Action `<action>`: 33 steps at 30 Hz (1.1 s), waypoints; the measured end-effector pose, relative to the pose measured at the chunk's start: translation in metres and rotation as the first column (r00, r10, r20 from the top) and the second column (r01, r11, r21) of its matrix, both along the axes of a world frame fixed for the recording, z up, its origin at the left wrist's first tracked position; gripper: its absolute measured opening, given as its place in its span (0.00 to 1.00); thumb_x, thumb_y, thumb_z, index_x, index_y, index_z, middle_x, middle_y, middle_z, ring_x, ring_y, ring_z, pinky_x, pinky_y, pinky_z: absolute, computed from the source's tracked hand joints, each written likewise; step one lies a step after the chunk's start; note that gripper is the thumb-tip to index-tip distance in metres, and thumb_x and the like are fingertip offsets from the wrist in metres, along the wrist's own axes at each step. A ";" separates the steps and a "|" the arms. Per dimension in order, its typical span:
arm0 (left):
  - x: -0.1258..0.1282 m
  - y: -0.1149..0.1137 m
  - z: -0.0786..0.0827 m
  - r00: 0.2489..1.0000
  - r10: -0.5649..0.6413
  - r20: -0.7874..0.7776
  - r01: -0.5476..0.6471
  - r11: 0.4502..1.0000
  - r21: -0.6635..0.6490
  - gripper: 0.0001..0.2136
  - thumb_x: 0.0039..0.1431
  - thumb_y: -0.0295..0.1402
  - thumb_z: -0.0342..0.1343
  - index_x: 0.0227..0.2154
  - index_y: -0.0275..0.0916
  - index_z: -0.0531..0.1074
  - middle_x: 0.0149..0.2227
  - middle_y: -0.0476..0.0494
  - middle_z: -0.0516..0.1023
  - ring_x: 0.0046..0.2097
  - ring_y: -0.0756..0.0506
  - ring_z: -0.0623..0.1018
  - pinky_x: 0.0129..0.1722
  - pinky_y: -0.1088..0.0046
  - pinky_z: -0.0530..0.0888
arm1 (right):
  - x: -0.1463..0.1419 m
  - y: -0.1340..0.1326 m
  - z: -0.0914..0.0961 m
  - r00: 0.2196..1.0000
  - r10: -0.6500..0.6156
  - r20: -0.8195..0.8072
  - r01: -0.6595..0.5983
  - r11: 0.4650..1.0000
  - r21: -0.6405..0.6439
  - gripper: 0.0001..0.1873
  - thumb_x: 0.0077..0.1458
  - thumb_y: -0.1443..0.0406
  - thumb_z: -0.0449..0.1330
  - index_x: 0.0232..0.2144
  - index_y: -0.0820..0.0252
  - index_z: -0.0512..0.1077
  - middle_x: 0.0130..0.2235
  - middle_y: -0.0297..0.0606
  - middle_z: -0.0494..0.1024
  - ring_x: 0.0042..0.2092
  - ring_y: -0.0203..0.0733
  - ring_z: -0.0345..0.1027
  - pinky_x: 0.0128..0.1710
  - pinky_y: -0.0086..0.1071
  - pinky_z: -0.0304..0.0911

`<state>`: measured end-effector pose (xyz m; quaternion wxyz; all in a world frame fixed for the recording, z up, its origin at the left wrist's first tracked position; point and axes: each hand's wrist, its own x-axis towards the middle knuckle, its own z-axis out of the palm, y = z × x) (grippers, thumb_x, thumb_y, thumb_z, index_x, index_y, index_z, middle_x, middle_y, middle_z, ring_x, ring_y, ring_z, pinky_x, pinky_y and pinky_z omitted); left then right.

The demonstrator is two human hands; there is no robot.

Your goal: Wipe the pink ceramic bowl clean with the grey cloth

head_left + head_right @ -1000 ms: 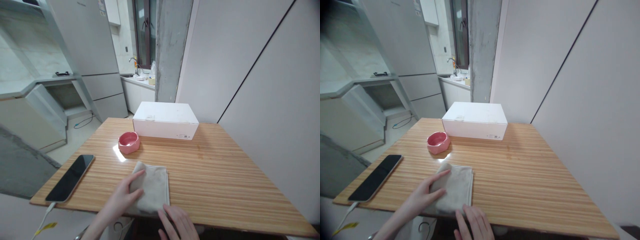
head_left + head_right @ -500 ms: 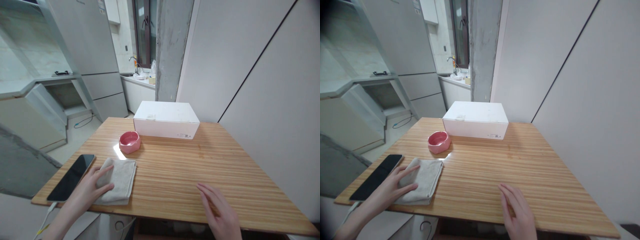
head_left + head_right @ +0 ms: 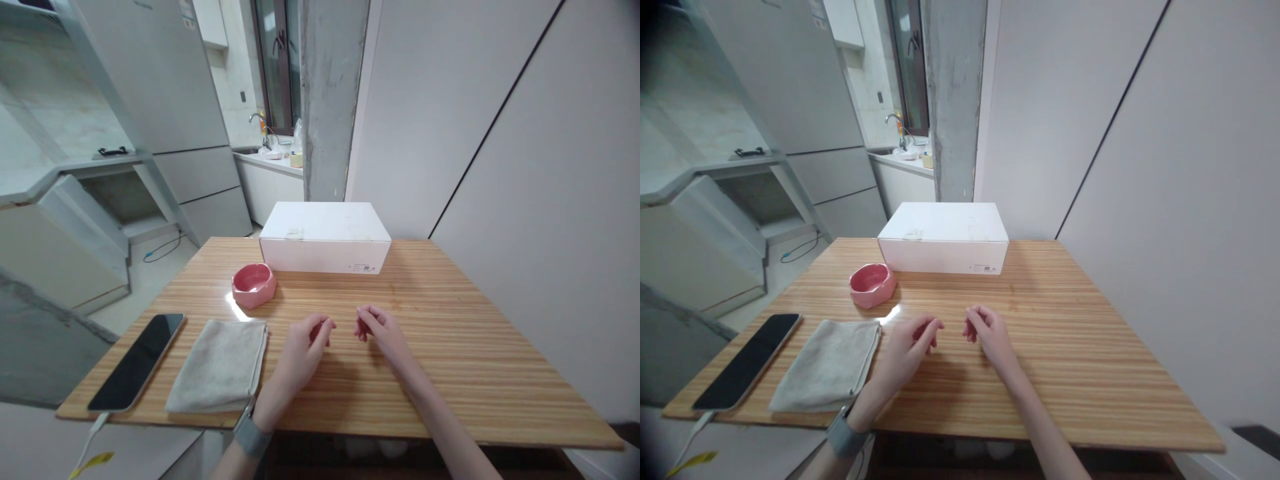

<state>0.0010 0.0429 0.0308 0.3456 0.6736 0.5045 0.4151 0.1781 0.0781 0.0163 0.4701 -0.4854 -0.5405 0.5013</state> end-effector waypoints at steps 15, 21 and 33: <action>0.017 0.010 -0.027 0.969 -0.027 -0.247 0.023 1.000 -0.018 0.15 0.64 0.39 0.45 0.26 0.39 0.71 0.21 0.50 0.70 0.24 0.50 0.67 0.26 0.75 0.57 | -0.007 -0.013 -0.016 0.989 0.049 0.137 -0.050 0.999 0.000 0.21 0.55 0.49 0.55 0.20 0.57 0.63 0.19 0.29 0.65 0.21 0.33 0.56 0.20 0.28 0.52; 0.016 0.008 -0.025 0.967 -0.038 -0.251 0.031 0.999 -0.032 0.15 0.63 0.39 0.46 0.26 0.39 0.71 0.20 0.50 0.69 0.24 0.50 0.67 0.26 0.75 0.58 | -0.006 -0.015 -0.012 0.983 0.098 0.157 -0.099 0.995 0.000 0.21 0.56 0.50 0.54 0.19 0.57 0.63 0.18 0.28 0.63 0.21 0.33 0.56 0.23 0.29 0.54; 0.015 0.007 -0.023 0.963 -0.044 -0.265 0.034 0.999 -0.042 0.15 0.63 0.39 0.47 0.26 0.38 0.72 0.20 0.51 0.69 0.24 0.50 0.66 0.26 0.75 0.58 | -0.004 -0.019 -0.013 0.972 0.115 0.204 -0.121 0.992 0.020 0.21 0.58 0.51 0.52 0.20 0.57 0.63 0.20 0.29 0.64 0.25 0.35 0.58 0.26 0.30 0.54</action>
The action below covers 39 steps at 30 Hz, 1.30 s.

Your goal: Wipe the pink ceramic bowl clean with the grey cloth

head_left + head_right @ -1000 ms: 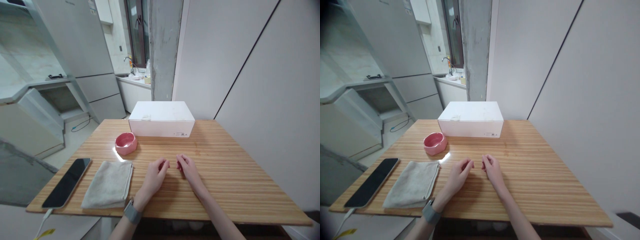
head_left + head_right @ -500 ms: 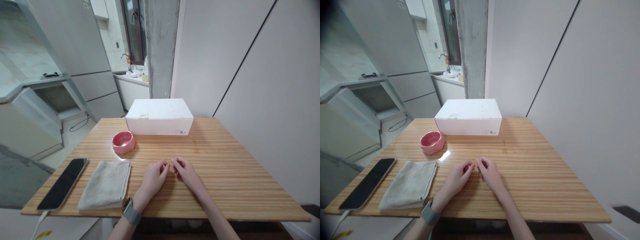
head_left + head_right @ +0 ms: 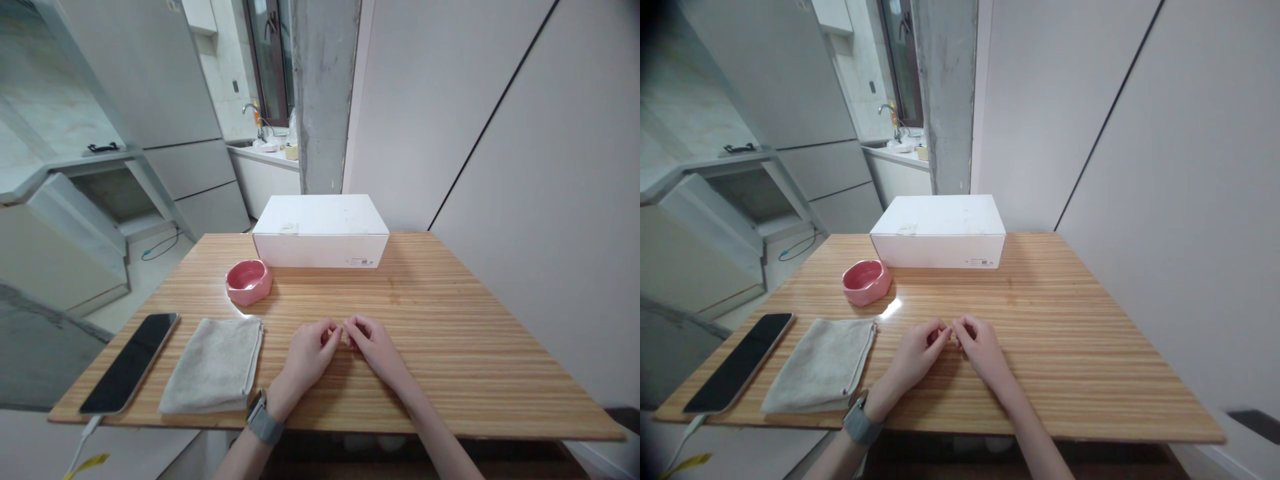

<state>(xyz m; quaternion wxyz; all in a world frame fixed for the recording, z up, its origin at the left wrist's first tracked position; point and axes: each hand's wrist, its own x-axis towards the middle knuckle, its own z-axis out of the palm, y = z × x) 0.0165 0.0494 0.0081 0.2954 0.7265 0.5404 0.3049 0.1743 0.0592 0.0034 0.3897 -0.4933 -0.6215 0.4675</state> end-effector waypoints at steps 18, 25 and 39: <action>0.000 -0.001 0.001 1.000 -0.004 -0.004 0.004 1.000 0.007 0.20 0.65 0.44 0.43 0.25 0.39 0.71 0.22 0.48 0.72 0.26 0.49 0.69 0.27 0.75 0.59 | 0.000 0.000 0.002 1.000 -0.003 0.017 0.003 1.000 0.015 0.20 0.57 0.51 0.53 0.20 0.57 0.65 0.20 0.30 0.65 0.24 0.35 0.58 0.25 0.30 0.54; 0.000 -0.001 0.001 1.000 -0.009 -0.003 0.009 1.000 0.015 0.19 0.65 0.43 0.43 0.24 0.39 0.70 0.22 0.48 0.71 0.25 0.49 0.68 0.27 0.75 0.58 | -0.001 -0.001 0.002 1.000 0.001 0.027 -0.001 1.000 0.017 0.20 0.58 0.52 0.52 0.20 0.57 0.64 0.20 0.30 0.65 0.24 0.36 0.59 0.26 0.30 0.54; 0.000 -0.002 0.002 1.000 -0.017 -0.005 0.017 1.000 0.010 0.19 0.65 0.43 0.43 0.24 0.39 0.70 0.22 0.48 0.72 0.25 0.49 0.68 0.27 0.75 0.58 | 0.000 -0.001 0.000 1.000 0.005 0.019 -0.005 1.000 0.012 0.19 0.58 0.54 0.53 0.21 0.57 0.64 0.21 0.30 0.66 0.25 0.36 0.60 0.27 0.30 0.56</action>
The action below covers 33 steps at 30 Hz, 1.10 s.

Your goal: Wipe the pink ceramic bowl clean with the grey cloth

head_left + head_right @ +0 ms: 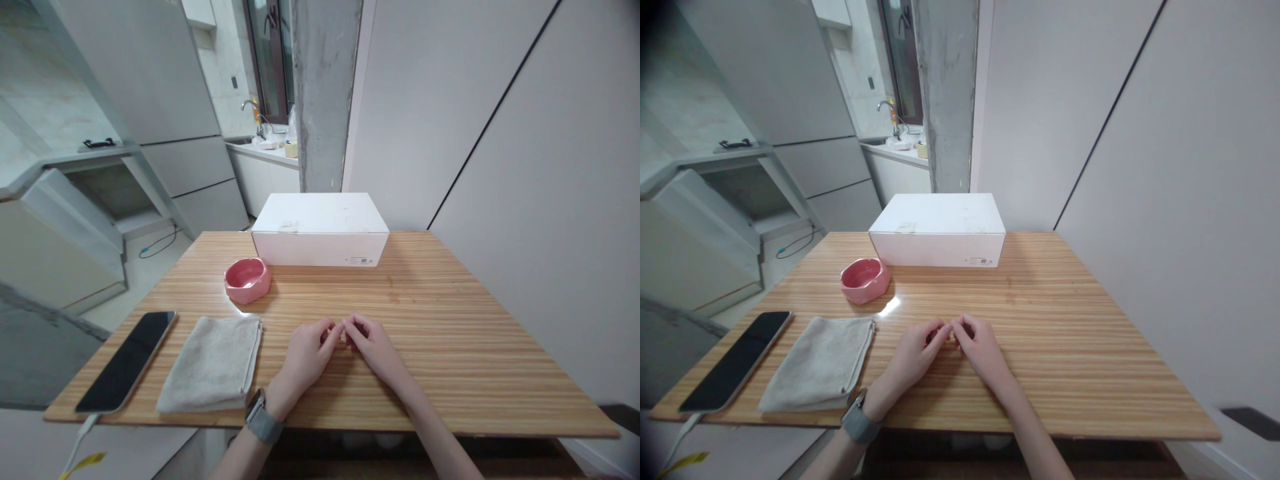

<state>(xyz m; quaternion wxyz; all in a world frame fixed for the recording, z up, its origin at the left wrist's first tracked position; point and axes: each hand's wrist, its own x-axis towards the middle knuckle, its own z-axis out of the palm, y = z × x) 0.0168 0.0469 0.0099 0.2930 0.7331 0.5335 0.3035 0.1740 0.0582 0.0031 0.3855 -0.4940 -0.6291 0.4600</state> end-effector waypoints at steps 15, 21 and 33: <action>0.001 0.000 0.001 1.000 0.002 -0.010 -0.002 1.000 0.007 0.20 0.66 0.43 0.43 0.23 0.39 0.68 0.21 0.50 0.70 0.25 0.50 0.67 0.26 0.74 0.57 | 0.000 0.002 -0.003 1.000 0.009 0.000 -0.009 1.000 -0.007 0.20 0.58 0.52 0.53 0.21 0.58 0.65 0.21 0.31 0.66 0.25 0.36 0.59 0.26 0.29 0.55; 0.001 0.000 0.001 1.000 0.001 -0.008 -0.001 1.000 0.010 0.19 0.66 0.43 0.43 0.23 0.39 0.68 0.22 0.50 0.71 0.25 0.50 0.68 0.27 0.75 0.57 | 0.001 0.003 -0.006 1.000 0.008 0.005 -0.008 1.000 -0.009 0.19 0.58 0.53 0.53 0.21 0.58 0.64 0.21 0.31 0.65 0.25 0.36 0.59 0.27 0.30 0.55; 0.001 0.000 -0.001 1.000 0.018 -0.013 -0.018 1.000 0.006 0.19 0.66 0.43 0.43 0.24 0.39 0.69 0.22 0.48 0.73 0.26 0.49 0.71 0.28 0.75 0.59 | 0.001 0.002 -0.006 1.000 0.006 0.009 -0.006 1.000 -0.004 0.19 0.59 0.54 0.52 0.21 0.57 0.63 0.22 0.30 0.65 0.26 0.36 0.58 0.28 0.31 0.54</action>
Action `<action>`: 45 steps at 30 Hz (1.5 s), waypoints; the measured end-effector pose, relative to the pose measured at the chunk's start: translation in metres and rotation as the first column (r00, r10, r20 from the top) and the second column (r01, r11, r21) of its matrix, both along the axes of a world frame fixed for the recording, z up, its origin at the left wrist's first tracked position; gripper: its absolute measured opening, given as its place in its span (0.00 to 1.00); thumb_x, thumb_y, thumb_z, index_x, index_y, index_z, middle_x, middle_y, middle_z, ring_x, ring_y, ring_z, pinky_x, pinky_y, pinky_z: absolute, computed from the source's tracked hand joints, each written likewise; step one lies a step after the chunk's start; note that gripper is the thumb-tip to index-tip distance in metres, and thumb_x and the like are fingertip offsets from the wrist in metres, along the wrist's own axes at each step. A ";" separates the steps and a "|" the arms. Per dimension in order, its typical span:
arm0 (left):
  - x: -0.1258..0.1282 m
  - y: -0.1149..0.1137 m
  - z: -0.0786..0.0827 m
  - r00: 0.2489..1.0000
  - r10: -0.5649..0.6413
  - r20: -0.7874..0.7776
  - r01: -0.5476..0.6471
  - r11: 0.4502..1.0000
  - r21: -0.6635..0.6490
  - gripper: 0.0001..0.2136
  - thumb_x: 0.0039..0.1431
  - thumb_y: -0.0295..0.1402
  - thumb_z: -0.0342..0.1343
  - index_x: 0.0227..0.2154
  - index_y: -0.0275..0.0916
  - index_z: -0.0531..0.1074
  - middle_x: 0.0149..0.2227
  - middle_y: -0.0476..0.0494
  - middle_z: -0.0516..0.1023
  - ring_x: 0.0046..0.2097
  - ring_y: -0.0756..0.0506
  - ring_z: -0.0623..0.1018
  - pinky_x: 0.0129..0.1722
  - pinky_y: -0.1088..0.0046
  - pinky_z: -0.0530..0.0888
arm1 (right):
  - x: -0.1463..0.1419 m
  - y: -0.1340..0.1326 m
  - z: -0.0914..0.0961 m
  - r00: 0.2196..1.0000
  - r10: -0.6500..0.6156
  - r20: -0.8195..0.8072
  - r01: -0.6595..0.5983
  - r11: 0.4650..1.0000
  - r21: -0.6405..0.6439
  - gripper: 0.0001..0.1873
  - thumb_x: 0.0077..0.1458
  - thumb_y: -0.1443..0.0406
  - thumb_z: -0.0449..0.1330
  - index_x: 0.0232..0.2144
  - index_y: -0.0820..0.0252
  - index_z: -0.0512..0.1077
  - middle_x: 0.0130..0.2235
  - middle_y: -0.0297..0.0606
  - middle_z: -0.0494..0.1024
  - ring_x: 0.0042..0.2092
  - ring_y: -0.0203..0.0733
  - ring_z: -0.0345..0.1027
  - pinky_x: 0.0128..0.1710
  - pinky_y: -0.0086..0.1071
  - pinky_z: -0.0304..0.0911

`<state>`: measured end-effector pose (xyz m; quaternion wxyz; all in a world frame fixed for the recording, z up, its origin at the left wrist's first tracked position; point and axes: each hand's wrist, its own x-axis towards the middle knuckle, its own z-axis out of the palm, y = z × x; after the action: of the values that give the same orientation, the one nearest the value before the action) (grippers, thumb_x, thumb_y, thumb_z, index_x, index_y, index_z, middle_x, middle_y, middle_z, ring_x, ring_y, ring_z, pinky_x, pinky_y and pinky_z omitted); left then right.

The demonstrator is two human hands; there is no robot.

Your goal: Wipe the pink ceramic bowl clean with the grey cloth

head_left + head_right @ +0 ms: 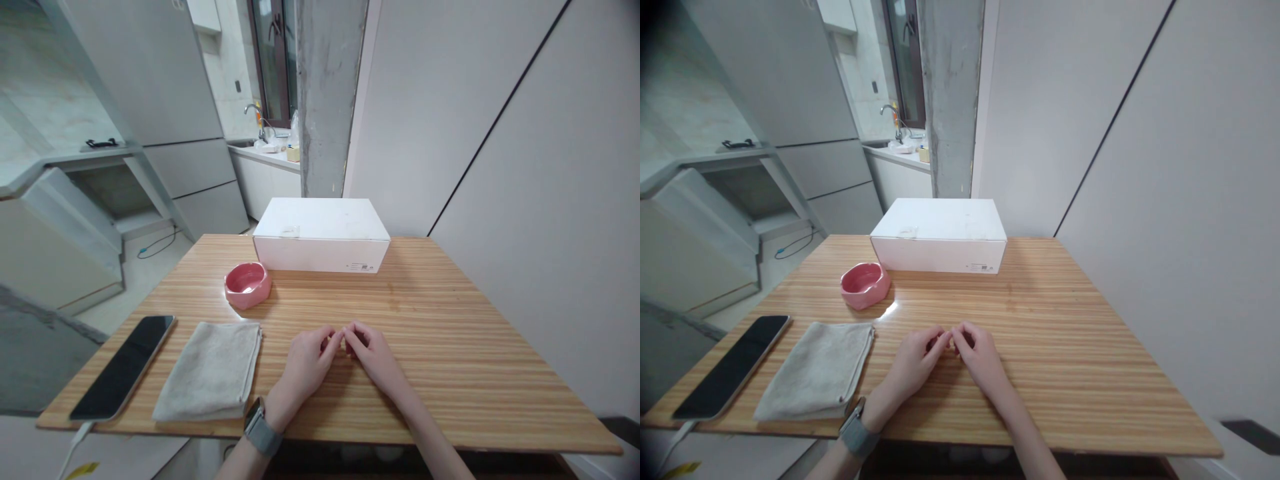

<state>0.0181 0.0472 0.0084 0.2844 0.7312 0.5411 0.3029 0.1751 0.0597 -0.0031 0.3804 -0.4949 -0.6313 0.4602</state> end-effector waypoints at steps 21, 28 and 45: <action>0.001 -0.001 0.000 1.000 -0.002 -0.001 0.002 1.000 0.007 0.19 0.66 0.42 0.43 0.24 0.39 0.69 0.23 0.49 0.73 0.25 0.50 0.69 0.27 0.74 0.58 | -0.001 0.001 0.000 1.000 -0.005 0.008 0.005 1.000 -0.003 0.19 0.59 0.54 0.52 0.21 0.57 0.64 0.22 0.30 0.65 0.26 0.37 0.59 0.28 0.31 0.55; 0.002 -0.001 0.000 1.000 0.000 0.006 0.000 1.000 -0.007 0.18 0.66 0.41 0.43 0.24 0.39 0.69 0.23 0.48 0.73 0.26 0.49 0.70 0.27 0.74 0.58 | -0.001 0.001 -0.001 1.000 -0.007 -0.004 0.007 1.000 0.004 0.19 0.59 0.53 0.52 0.21 0.58 0.64 0.22 0.30 0.66 0.26 0.37 0.60 0.28 0.31 0.56; 0.001 0.000 -0.001 1.000 -0.002 0.005 0.002 1.000 0.000 0.17 0.66 0.41 0.43 0.26 0.40 0.70 0.24 0.47 0.75 0.27 0.48 0.72 0.28 0.74 0.60 | -0.003 0.001 0.002 0.999 -0.018 -0.026 0.018 1.000 -0.015 0.20 0.57 0.51 0.53 0.20 0.57 0.63 0.22 0.31 0.65 0.26 0.37 0.59 0.27 0.31 0.56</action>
<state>0.0193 0.0475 0.0078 0.2860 0.7308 0.5398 0.3044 0.1718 0.0609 -0.0009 0.3891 -0.4972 -0.6183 0.4681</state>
